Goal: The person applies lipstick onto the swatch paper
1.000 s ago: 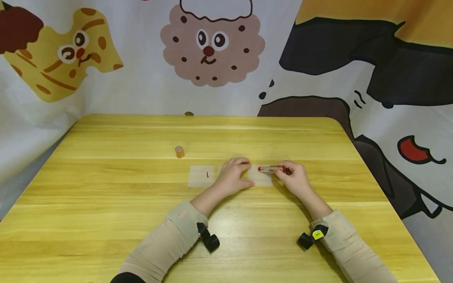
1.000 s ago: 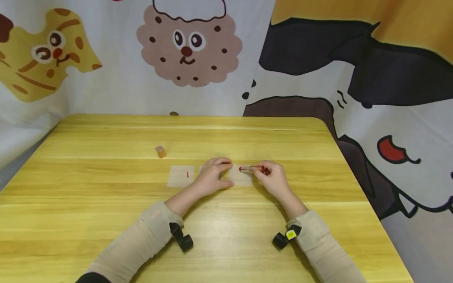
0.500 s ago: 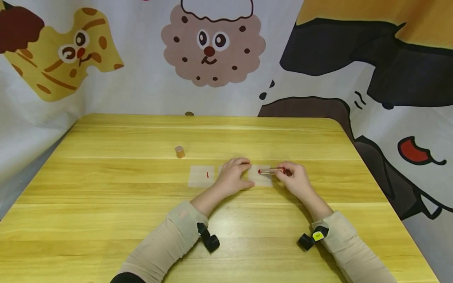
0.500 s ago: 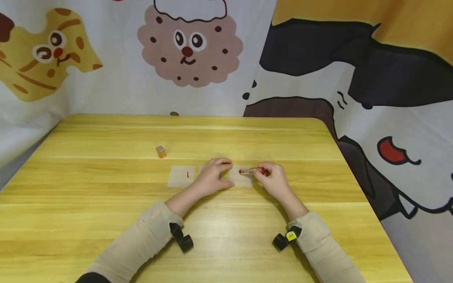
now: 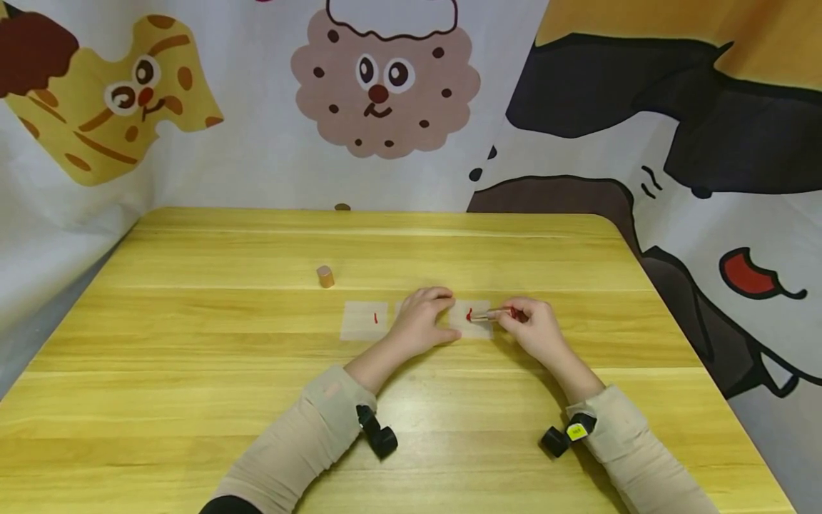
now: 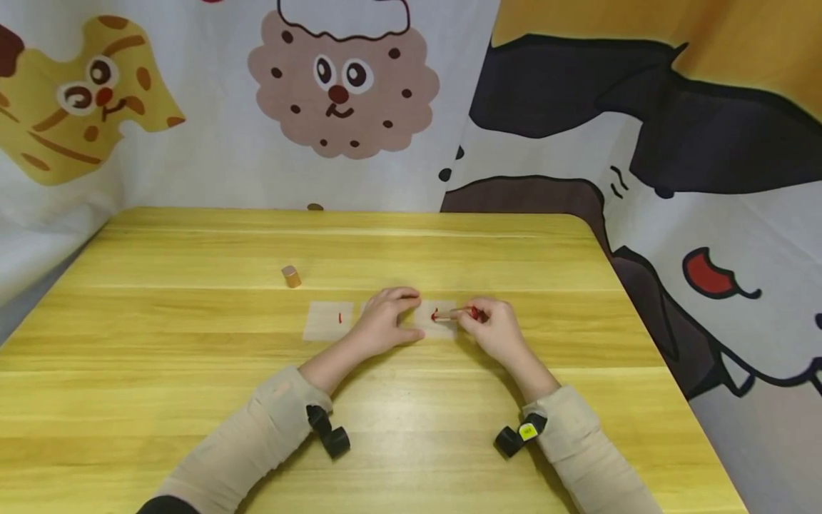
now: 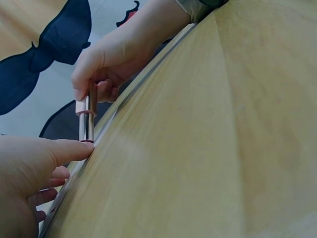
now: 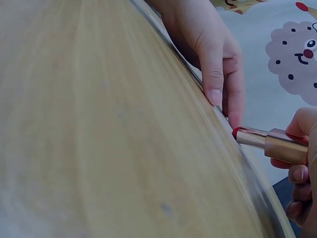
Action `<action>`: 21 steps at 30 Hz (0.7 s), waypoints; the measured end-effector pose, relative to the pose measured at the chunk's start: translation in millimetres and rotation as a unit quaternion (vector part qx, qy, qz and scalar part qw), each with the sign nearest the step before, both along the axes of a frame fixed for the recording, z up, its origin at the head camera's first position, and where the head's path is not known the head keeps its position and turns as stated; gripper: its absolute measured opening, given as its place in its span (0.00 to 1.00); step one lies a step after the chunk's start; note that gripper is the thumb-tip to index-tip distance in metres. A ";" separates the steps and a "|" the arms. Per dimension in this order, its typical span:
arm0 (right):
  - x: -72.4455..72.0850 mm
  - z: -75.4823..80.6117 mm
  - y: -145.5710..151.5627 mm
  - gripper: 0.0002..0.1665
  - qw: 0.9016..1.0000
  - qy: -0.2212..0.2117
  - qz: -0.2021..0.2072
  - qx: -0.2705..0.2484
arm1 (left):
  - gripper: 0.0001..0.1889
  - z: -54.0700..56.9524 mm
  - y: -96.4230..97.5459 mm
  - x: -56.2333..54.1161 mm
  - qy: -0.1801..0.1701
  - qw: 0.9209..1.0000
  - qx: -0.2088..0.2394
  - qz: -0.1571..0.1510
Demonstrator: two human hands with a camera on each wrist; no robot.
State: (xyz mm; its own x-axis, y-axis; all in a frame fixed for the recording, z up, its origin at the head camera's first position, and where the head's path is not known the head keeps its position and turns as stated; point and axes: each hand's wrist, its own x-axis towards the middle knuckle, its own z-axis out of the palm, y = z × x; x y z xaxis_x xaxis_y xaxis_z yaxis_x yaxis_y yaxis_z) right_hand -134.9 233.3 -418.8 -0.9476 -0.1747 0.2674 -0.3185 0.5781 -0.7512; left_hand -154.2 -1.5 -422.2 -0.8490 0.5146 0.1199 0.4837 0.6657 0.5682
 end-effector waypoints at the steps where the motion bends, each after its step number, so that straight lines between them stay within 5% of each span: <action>1: 0.2 0.3 -0.1 0.03 1.000 0.000 0.001 -0.001 | 0.35 -0.1 -0.1 0.0 0.001 1.000 0.000 0.000; 21: 1.5 -0.1 0.5 0.03 1.000 -0.002 0.008 -0.007 | 0.35 -0.9 0.1 -0.9 -0.002 1.000 0.000 0.002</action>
State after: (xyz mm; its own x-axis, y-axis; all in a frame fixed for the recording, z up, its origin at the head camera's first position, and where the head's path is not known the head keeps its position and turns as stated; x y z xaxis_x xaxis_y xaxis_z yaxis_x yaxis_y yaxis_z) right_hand -133.4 233.8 -418.9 -0.9458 -0.1858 0.2664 -0.3247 0.5631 -0.7599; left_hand -155.2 -1.4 -423.1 -0.8512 0.5119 0.1157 0.4789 0.6675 0.5702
